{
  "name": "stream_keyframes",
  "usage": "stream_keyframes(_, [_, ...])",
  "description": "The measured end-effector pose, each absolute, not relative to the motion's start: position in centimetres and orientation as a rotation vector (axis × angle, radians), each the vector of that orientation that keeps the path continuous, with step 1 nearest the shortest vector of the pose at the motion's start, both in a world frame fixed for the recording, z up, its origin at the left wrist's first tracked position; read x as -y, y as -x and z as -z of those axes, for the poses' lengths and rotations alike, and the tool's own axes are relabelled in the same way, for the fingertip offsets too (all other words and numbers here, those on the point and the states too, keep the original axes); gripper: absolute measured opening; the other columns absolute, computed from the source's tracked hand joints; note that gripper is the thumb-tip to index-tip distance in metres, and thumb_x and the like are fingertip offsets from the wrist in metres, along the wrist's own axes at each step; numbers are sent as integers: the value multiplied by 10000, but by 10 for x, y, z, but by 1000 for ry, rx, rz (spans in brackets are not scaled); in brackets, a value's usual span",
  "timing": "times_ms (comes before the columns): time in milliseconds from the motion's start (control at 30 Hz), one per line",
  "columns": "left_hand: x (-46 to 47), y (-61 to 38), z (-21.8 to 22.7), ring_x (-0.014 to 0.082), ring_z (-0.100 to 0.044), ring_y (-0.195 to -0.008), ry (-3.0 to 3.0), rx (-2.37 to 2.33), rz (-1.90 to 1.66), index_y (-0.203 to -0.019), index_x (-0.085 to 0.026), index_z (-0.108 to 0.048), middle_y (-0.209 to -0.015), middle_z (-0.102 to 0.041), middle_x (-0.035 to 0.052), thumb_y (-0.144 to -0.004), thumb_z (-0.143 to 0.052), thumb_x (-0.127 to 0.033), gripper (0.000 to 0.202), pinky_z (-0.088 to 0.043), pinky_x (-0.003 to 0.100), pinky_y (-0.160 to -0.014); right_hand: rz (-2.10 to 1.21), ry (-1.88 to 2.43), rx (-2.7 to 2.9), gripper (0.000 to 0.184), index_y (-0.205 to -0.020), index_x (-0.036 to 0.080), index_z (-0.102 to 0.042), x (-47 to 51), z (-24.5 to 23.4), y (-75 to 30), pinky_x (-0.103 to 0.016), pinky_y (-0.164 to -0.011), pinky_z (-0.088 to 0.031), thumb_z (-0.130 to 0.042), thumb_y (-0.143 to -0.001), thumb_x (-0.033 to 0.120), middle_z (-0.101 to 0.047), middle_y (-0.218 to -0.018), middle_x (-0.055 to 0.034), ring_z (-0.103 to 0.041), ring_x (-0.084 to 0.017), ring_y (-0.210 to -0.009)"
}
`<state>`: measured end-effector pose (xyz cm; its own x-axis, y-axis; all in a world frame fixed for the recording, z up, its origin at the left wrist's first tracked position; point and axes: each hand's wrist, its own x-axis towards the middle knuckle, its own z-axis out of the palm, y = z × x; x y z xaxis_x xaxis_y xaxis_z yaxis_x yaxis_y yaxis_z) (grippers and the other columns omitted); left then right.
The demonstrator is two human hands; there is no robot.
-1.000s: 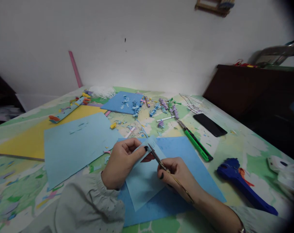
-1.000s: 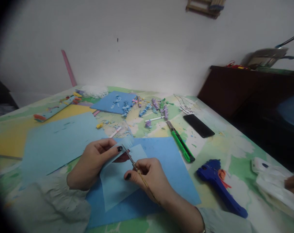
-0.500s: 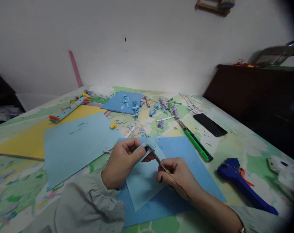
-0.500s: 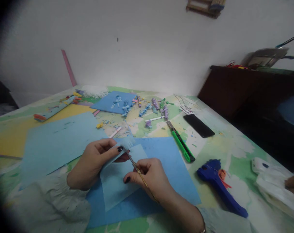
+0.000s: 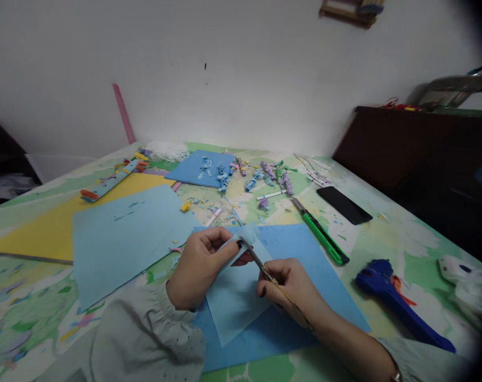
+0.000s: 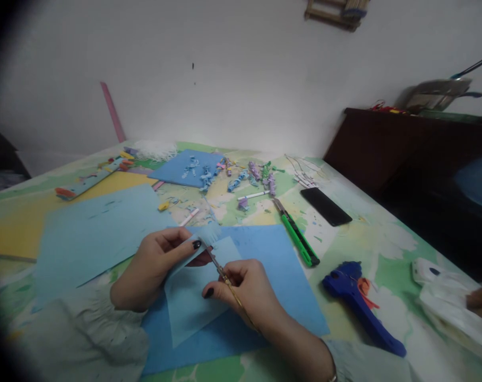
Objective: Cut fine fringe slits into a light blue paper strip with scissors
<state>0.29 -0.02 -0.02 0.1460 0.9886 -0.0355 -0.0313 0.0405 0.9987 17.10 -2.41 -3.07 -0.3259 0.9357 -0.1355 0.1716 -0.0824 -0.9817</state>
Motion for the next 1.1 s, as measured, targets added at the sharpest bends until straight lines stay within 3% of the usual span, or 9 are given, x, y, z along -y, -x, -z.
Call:
stream_keyframes(233, [-1, -2, 0, 201, -676, -673, -1113, -1044, -1100, -604, -139, -596, -637, -700, 36, -676, -674, -256, 157, -506, 262, -624, -1515, 1115, 1571, 436, -538, 174, -375, 27, 28, -175, -207, -374, -118, -634, -691, 490, -237, -469, 80, -211, -37, -390])
stream_keyframes(400, [-6, 0, 3, 182, -674, -738, -998, -1048, -1212, -631, -138, -601, -688, -721, 38, -663, -696, -234, 139, -494, 254, -710, -1514, 1186, 1535, 390, -529, 167, -414, 25, 21, -177, -197, -354, -137, -674, -660, 426, -260, -435, 85, -250, -36, -357])
stream_keyframes(567, [-7, 2, 3, 153, -654, -714, -979, -1076, -1180, -644, -126, -637, -721, -722, 47, -650, -706, -214, 112, -474, 225, -682, -1223, 1278, 1274, 318, -575, 169, -473, 18, 19, -183, -190, -336, -243, -613, -709, 422, -370, -371, 77, -334, -63, -316])
stream_keyframes(667, [-3, 1, 3, 159, -646, -693, -1010, -977, -1038, -627, -130, -641, -674, -715, 51, -658, -697, -231, 120, -470, 236, -664, -1211, 1170, 1200, 234, -675, 167, -523, 15, 20, -186, -197, -438, -369, -674, -680, 345, -592, -572, 2, -531, -113, -497])
stream_keyframes(733, [-1, -1, 4, 142, -623, -645, -1104, -949, -959, -599, -128, -637, -643, -702, 49, -662, -688, -231, 132, -450, 218, -613, -1296, 1054, 1193, 228, -687, 172, -524, 14, 20, -186, -206, -558, -425, -718, -648, 286, -641, -727, -28, -600, -153, -723])
stream_keyframes(800, [-1, -2, 6, 112, -576, -580, -1209, -951, -915, -560, -130, -621, -595, -672, 27, -658, -680, -215, 143, -415, 195, -556, -1369, 968, 1166, 241, -670, 175, -517, 15, 21, -185, -215, -633, -434, -743, -622, 245, -629, -720, -15, -595, -172, -838])
stream_keyframes(933, [-3, -3, 10, 85, -479, -515, -1326, -985, -854, -515, -141, -577, -537, -589, -13, -640, -666, -202, 165, -348, 191, -491, -1441, 935, 1070, 276, -698, 170, -508, 16, 23, -184, -223, -645, -427, -759, -587, 201, -621, -750, -2, -574, -124, -705])
stream_keyframes(1100, [-1, -5, 11, 102, -466, -523, -1391, -1023, -793, -503, -160, -528, -545, -564, -12, -644, -648, -226, 197, -340, 213, -496, -1451, 954, 1036, 280, -700, 165, -494, 17, 22, -184, -201, -581, -399, -745, -576, 165, -592, -688, 24, -532, -92, -609])
